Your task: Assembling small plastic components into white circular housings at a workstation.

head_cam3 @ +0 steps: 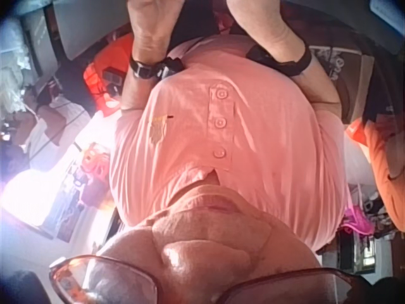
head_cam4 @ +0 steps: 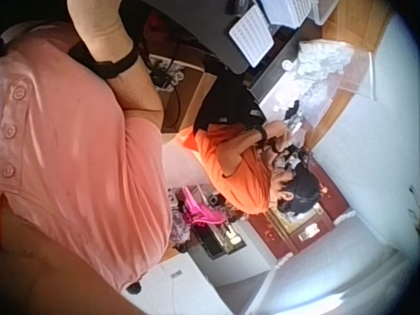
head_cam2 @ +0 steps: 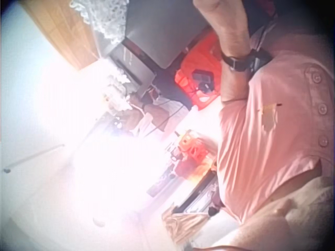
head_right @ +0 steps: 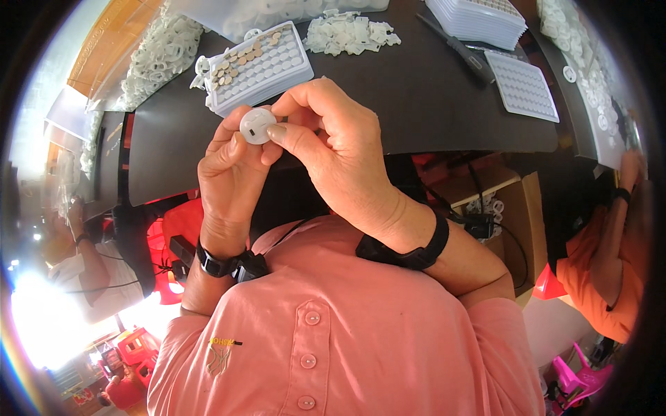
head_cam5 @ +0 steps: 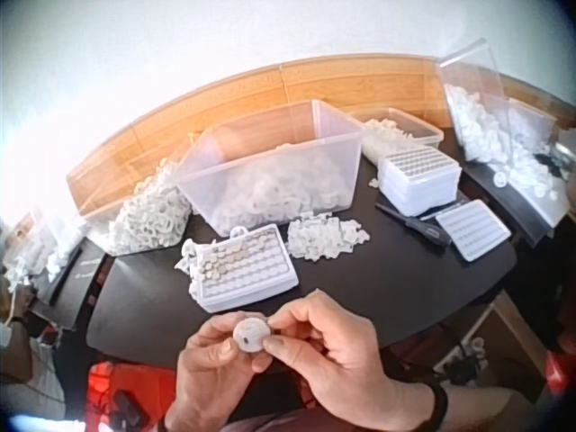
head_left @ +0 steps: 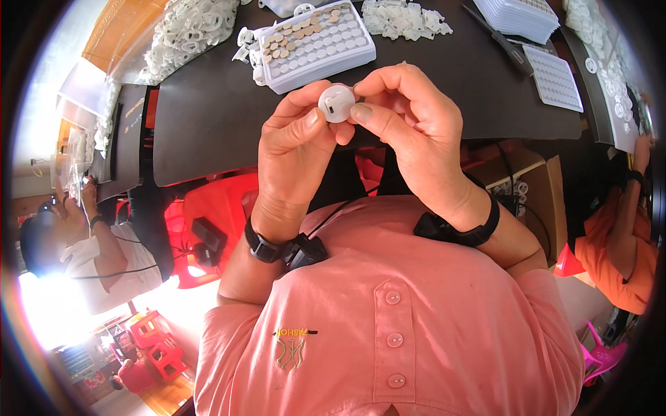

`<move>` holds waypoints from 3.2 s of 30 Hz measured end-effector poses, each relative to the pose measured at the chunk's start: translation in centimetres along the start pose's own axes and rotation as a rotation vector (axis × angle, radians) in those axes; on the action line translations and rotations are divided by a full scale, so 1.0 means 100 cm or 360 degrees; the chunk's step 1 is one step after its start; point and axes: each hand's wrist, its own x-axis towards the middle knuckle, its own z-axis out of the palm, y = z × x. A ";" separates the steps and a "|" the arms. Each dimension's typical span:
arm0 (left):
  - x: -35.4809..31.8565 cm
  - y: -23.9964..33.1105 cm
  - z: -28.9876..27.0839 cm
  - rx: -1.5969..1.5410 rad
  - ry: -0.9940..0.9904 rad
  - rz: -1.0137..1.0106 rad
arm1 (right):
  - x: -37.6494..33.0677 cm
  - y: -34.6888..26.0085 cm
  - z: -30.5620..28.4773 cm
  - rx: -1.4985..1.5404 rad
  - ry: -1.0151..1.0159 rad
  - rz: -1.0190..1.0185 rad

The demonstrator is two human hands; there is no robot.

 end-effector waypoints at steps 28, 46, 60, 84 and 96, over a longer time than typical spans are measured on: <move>-0.001 -0.001 0.017 0.0284 0.0106 0.0120 | 0.014 -0.018 0.003 0.0082 -0.0023 0.0548; 0.005 0.005 0.010 0.0226 0.0105 -0.0011 | 0.021 -0.008 0.002 -0.0276 -0.0183 0.0398; 0.006 0.002 0.014 0.0119 0.0120 0.0004 | 0.012 0.008 -0.003 -0.0670 -0.0008 -0.0503; 0.003 -0.003 0.016 0.0175 0.0063 -0.0013 | 0.011 -0.034 -0.011 -0.0261 -0.0071 0.0135; 0.005 0.009 -0.005 0.0215 -0.0046 -0.0069 | -0.034 -0.101 -0.210 -0.1161 0.0080 0.0745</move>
